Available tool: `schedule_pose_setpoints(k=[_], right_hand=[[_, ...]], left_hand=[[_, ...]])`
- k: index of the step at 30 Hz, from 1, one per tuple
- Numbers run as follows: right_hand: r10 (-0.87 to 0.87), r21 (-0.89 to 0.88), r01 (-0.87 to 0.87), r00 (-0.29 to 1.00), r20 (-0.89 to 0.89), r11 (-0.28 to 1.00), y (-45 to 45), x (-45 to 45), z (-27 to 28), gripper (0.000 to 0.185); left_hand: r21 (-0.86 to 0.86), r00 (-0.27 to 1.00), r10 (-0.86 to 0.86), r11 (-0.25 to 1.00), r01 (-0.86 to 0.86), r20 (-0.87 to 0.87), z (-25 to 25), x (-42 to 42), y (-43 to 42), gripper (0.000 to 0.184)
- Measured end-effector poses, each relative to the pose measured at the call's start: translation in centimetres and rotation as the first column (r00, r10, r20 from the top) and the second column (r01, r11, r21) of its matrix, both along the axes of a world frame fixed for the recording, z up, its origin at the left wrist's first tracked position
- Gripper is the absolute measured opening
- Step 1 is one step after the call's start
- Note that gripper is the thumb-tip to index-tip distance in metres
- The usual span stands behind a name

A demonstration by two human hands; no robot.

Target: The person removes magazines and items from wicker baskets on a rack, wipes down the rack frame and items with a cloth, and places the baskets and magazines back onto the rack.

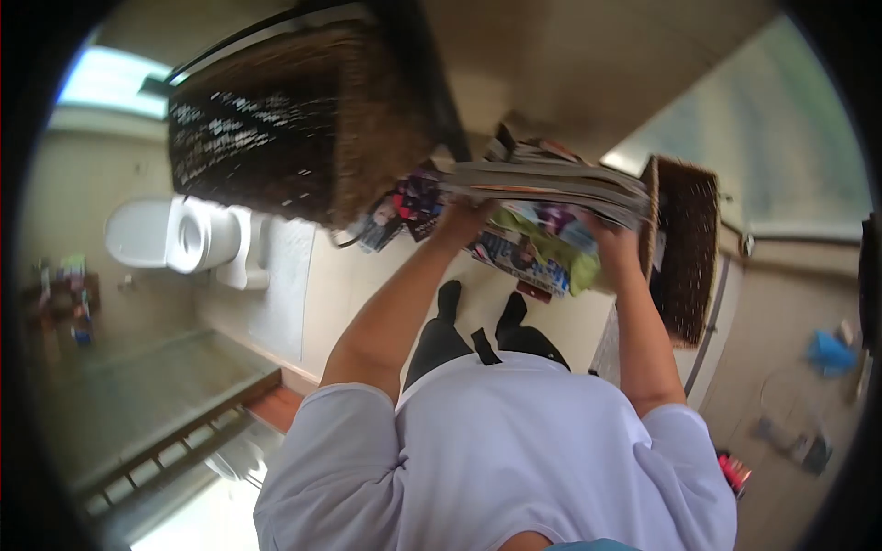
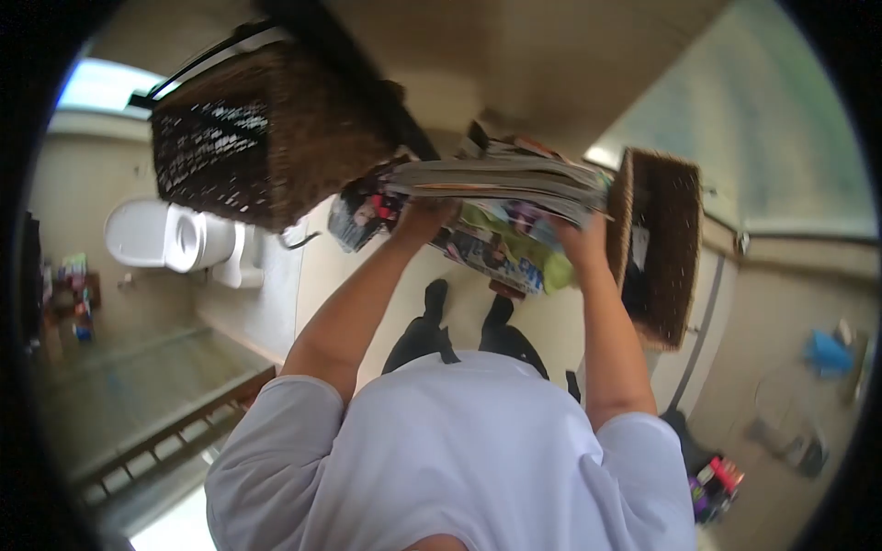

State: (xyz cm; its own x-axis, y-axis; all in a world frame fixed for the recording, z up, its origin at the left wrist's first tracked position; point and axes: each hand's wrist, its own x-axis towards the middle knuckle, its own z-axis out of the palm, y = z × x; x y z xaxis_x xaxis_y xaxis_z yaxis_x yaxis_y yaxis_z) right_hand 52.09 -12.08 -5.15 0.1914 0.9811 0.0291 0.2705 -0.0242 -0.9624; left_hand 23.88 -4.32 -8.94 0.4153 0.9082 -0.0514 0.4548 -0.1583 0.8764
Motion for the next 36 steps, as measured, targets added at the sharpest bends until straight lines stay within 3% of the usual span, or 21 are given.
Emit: schedule_pose_setpoints(k=[2, 4, 5, 6, 10, 11, 13, 14, 15, 18, 20, 21, 22, 24, 25, 27, 29, 30, 32, 34, 36], right_hand=[[-0.068, -0.010, 0.068, 0.996, -0.049, 0.998, -0.9, -1.8, 7.7, 0.027], [-0.033, 0.113, 0.042, 0.996, -0.079, 0.993, -1.7, 0.5, 8.1, 0.022], [0.018, 0.159, -0.006, 0.997, -0.076, 0.987, -2.0, 0.9, 10.3, 0.022], [0.069, 0.205, -0.053, 0.995, -0.069, 0.977, -2.3, 1.3, 13.1, 0.022], [0.148, 0.280, -0.116, 0.985, -0.094, 0.953, -2.8, 2.3, 21.9, 0.028], [0.185, 0.435, -0.149, 0.982, -0.041, 0.888, -2.1, 2.1, 23.6, 0.031], [0.233, 0.501, -0.135, 0.963, -0.138, 0.855, -1.8, -1.8, 29.1, 0.033], [0.254, 0.531, -0.121, 0.949, -0.185, 0.839, -1.6, -3.4, 31.4, 0.034], [0.231, 0.617, -0.113, 0.966, -0.115, 0.779, -0.8, -3.9, 32.9, 0.036], [0.084, 0.741, -0.088, 0.996, 0.043, 0.665, 0.0, -9.7, 39.3, 0.039], [-0.012, 0.769, -0.262, 0.944, 0.330, 0.584, 0.8, -13.1, 42.9, 0.043], [-0.027, 0.743, -0.307, 0.916, 0.400, 0.595, 1.0, -15.3, 44.9, 0.042], [-0.026, 0.710, -0.321, 0.902, 0.431, 0.627, 1.5, -17.2, 46.3, 0.041], [-0.005, 0.640, -0.327, 0.888, 0.460, 0.696, 2.7, -20.9, 48.7, 0.038], [0.017, 0.598, -0.322, 0.889, 0.457, 0.734, 3.0, -22.7, 49.4, 0.037], [0.193, 0.557, -0.410, 0.893, 0.407, 0.723, 1.8, -28.2, 50.3, 0.059], [-0.010, 0.633, -0.359, 0.865, 0.501, 0.686, 6.1, -27.8, 47.8, 0.033], [0.072, 0.662, -0.367, 0.901, 0.428, 0.654, 6.3, -29.3, 46.4, 0.031], [0.241, 0.714, -0.365, 0.931, 0.274, 0.598, 6.2, -32.4, 44.2, 0.028], [0.021, 0.638, -0.256, 0.936, 0.352, 0.726, 7.2, -31.9, 40.2, 0.029], [0.134, 0.691, -0.228, 0.973, 0.189, 0.686, 7.7, -32.5, 35.9, 0.030]], left_hand=[[-0.027, 0.993, 0.036, 0.999, -0.033, 0.115, 8.2, 1.3, -1.6, 0.043], [0.011, 0.956, 0.124, 0.991, -0.132, 0.266, 12.0, 2.4, -3.2, 0.052], [0.154, 0.960, 0.111, 0.976, -0.155, 0.257, 11.9, 2.6, -3.8, 0.057], [0.141, 0.935, 0.101, 0.978, -0.157, 0.340, 13.6, 2.9, -4.8, 0.060], [0.412, 0.928, -0.033, 0.902, -0.132, 0.371, 25.0, 1.5, -6.8, 0.062], [0.354, 0.877, -0.056, 0.926, -0.133, 0.477, 27.5, 0.7, -6.9, 0.061], [0.247, 0.739, -0.104, 0.965, -0.087, 0.666, 32.2, -1.6, -6.2, 0.058], [0.364, 0.752, -0.160, 0.925, -0.113, 0.639, 34.2, -2.9, -5.3, 0.057], [0.471, 0.766, -0.210, 0.872, -0.134, 0.607, 36.3, -4.5, -4.3, 0.055], [0.413, 0.751, -0.267, 0.911, -0.009, 0.604, 41.4, -9.9, -2.8, 0.049], [0.350, 0.740, -0.138, 0.926, -0.139, 0.658, 42.2, -13.5, -1.9, 0.041], [0.438, 0.714, -0.149, 0.867, -0.239, 0.684, 42.4, -14.9, -1.2, 0.040], [0.385, 0.620, -0.202, 0.906, -0.175, 0.758, 42.5, -16.3, -0.8, 0.040], [0.370, 0.611, -0.191, 0.911, -0.181, 0.768, 43.2, -19.3, -0.3, 0.042], [0.374, 0.573, -0.229, 0.915, -0.148, 0.787, 42.9, -20.7, 0.4, 0.041], [0.401, 0.490, -0.311, 0.912, -0.088, 0.814, 41.9, -23.7, 2.4, 0.041], [0.436, 0.401, -0.358, 0.892, -0.119, 0.843, 40.1, -26.5, 4.4, 0.040], [0.445, 0.353, -0.378, 0.886, -0.130, 0.856, 39.8, -27.7, 5.2, 0.040], [0.516, 0.384, -0.437, 0.847, -0.128, 0.813, 41.3, -29.7, 5.4, 0.032], [0.676, 0.588, -0.494, 0.726, -0.126, 0.640, 42.9, -31.2, 5.8, 0.030], [0.664, 0.662, -0.500, 0.747, 0.004, 0.559, 44.2, -31.1, 5.2, 0.030]])
